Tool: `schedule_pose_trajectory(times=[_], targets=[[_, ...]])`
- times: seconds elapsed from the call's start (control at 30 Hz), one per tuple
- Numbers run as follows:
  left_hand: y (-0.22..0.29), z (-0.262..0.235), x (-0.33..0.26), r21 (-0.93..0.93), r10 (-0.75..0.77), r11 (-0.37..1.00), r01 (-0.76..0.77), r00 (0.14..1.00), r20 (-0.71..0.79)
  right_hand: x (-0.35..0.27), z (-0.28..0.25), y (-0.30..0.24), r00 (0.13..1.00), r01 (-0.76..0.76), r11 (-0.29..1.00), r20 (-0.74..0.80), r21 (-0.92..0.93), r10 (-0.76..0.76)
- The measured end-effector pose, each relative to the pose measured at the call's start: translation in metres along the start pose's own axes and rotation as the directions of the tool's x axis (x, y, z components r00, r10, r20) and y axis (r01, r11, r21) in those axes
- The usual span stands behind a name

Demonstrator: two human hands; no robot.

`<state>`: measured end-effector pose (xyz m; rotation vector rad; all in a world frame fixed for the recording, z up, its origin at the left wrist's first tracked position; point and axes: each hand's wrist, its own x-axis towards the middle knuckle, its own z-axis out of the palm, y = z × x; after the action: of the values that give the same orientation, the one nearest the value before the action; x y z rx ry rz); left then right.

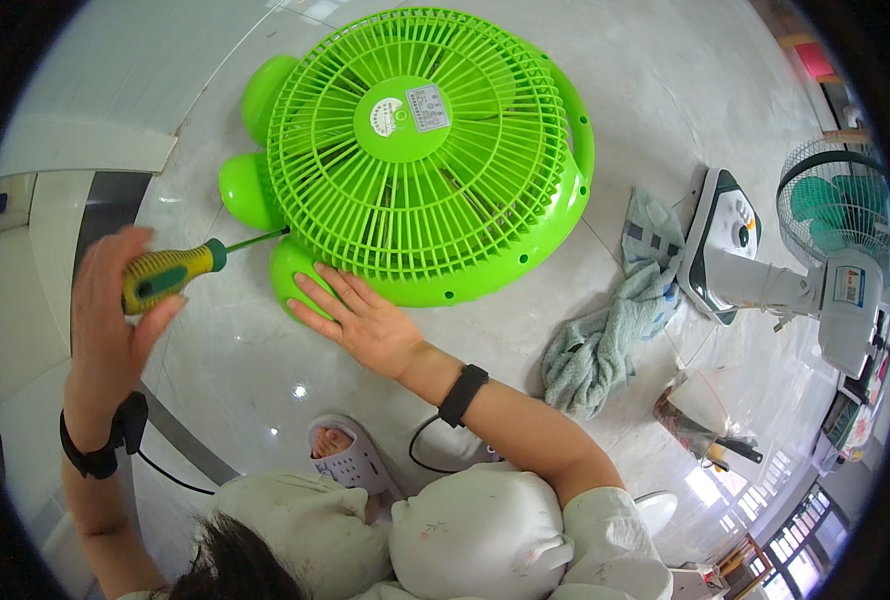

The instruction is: The person uses a screwdriver to tighten screws on the base of a green turtle-shaped fan. They rotate the fan to access different screw holes and continue fastening the base components together.

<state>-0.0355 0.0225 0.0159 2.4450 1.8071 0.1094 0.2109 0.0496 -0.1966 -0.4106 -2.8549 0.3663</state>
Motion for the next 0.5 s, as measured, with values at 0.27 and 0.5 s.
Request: schedule_pose_trajectory(times=[0.27, 0.5], targets=[[0.009, 0.002, 0.010, -0.355, 0.055, 0.932, -0.071, 0.997, -0.056, 0.000, 0.000, 0.000, 1.000, 0.016, 1.000, 0.014, -0.004, -0.016], [0.009, -0.006, 0.010, -0.135, -0.388, 0.909, 0.394, 0.919, 0.068, -0.001, 0.000, -0.001, 1.000, 0.006, 1.000, 0.018, 0.012, -0.006]])
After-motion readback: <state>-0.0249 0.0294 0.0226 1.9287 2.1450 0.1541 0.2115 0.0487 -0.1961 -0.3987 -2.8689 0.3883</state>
